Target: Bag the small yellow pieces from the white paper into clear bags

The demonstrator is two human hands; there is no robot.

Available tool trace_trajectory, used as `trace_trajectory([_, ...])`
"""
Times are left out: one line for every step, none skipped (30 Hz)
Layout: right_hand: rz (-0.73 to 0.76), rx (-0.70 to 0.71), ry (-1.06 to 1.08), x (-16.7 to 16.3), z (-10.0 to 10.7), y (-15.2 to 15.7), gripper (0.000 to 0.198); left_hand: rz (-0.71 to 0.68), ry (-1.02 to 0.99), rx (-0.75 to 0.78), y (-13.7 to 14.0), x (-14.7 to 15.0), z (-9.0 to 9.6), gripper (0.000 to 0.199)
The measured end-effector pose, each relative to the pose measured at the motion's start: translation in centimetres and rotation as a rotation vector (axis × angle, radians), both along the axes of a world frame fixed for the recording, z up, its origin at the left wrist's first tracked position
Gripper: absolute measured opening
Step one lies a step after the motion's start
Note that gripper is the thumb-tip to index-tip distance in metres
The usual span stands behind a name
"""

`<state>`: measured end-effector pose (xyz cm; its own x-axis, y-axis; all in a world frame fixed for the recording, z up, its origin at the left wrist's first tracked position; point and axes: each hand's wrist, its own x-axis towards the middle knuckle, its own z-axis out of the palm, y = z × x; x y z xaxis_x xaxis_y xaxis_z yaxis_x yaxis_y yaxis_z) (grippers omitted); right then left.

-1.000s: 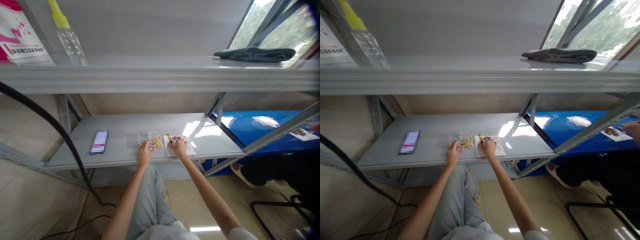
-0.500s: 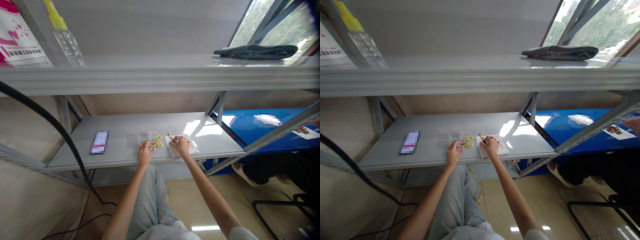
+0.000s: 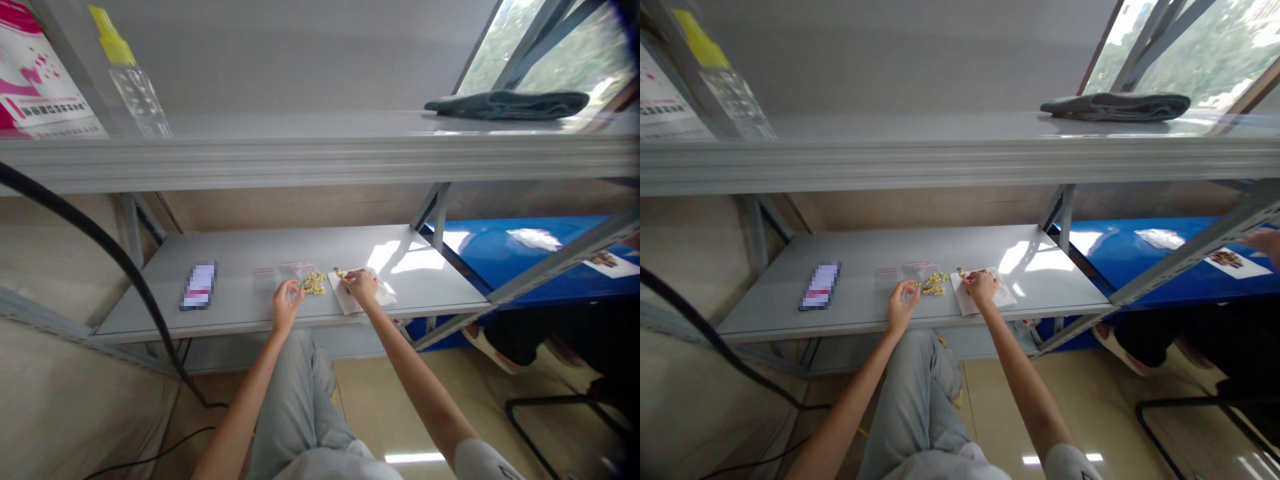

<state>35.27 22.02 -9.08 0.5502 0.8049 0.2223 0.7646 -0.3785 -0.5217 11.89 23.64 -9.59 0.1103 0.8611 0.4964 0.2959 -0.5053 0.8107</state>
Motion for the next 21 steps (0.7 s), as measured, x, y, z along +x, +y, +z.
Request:
trace_trajectory([0.01, 0.025, 0.015, 0.0, 0.5, -0.1, 0.02, -0.021, -0.016, -0.016, 0.0, -0.1, 0.4, 0.023])
trace_trajectory([0.027, 0.053, 0.032, 0.0, 1.2, -0.3, 0.021, -0.047, -0.027, -0.033, -0.1, -0.1, 0.9, 0.022])
trace_trajectory([0.053, 0.082, 0.052, -0.3, 1.9, -0.5, 0.023, -0.076, -0.034, -0.05, -0.1, -0.1, 1.4, 0.022])
trace_trajectory([0.09, 0.112, 0.076, -0.6, 2.7, -0.6, 0.024, -0.107, -0.038, -0.067, -0.2, -0.1, 1.9, 0.02])
trace_trajectory([0.14, 0.138, 0.101, -1.2, 3.5, -0.8, 0.025, -0.136, -0.04, -0.083, -0.2, 0.1, 2.4, 0.019])
trace_trajectory([0.196, 0.161, 0.125, -1.9, 4.2, -1.1, 0.025, -0.162, -0.043, -0.098, -0.3, 0.3, 2.8, 0.019])
trace_trajectory([0.252, 0.178, 0.146, -2.7, 4.9, -1.3, 0.025, -0.182, -0.048, -0.112, -0.5, 0.5, 3.2, 0.018])
trace_trajectory([0.317, 0.194, 0.167, -3.5, 5.5, -1.6, 0.024, -0.2, -0.054, -0.127, -0.6, 0.8, 3.5, 0.019])
trace_trajectory([0.395, 0.208, 0.19, -4.4, 6.1, -2.0, 0.022, -0.216, -0.064, -0.142, -0.8, 1.1, 3.7, 0.019])
trace_trajectory([0.479, 0.219, 0.213, -5.3, 6.4, -2.3, 0.019, -0.232, -0.075, -0.157, -1.0, 1.4, 3.9, 0.02])
trace_trajectory([0.557, 0.228, 0.233, -6.0, 6.7, -2.6, 0.016, -0.249, -0.089, -0.172, -1.2, 1.8, 4.1, 0.022])
trace_trajectory([0.622, 0.234, 0.249, -6.7, 6.9, -2.9, 0.012, -0.265, -0.104, -0.189, -1.4, 2.0, 4.2, 0.023])
trace_trajectory([0.668, 0.236, 0.257, -7.2, 7.0, -3.2, 0.009, -0.28, -0.12, -0.206, -1.6, 2.3, 4.3, 0.025])
trace_trajectory([0.69, 0.236, 0.258, -7.7, 7.0, -3.4, 0.007, -0.292, -0.138, -0.225, -1.8, 2.5, 4.4, 0.026])
trace_trajectory([0.691, 0.235, 0.253, -7.9, 7.1, -3.6, 0.007, -0.3, -0.159, -0.245, -2.0, 2.6, 4.5, 0.027])
trace_trajectory([0.693, 0.235, 0.249, -8.1, 7.1, -3.7, 0.007, -0.304, -0.182, -0.267, -2.2, 2.8, 4.6, 0.027])
trace_trajectory([0.705, 0.236, 0.248, -8.0, 7.3, -3.9, 0.008, -0.305, -0.21, -0.29, -2.3, 2.8, 4.7, 0.027])
trace_trajectory([0.716, 0.244, 0.253, -7.9, 7.4, -4.0, 0.009, -0.303, -0.243, -0.315, -2.4, 2.8, 4.9, 0.026])
trace_trajectory([0.711, 0.263, 0.267, -7.5, 7.5, -4.1, 0.01, -0.301, -0.279, -0.343, -2.6, 2.8, 5.1, 0.025])
trace_trajectory([0.677, 0.294, 0.288, -7.0, 7.7, -4.2, 0.013, -0.303, -0.318, -0.374, -2.7, 2.7, 5.5, 0.023])
trace_trajectory([0.617, 0.332, 0.31, -6.4, 7.7, -4.3, 0.017, -0.31, -0.356, -0.405, -2.8, 2.5, 5.9, 0.024])
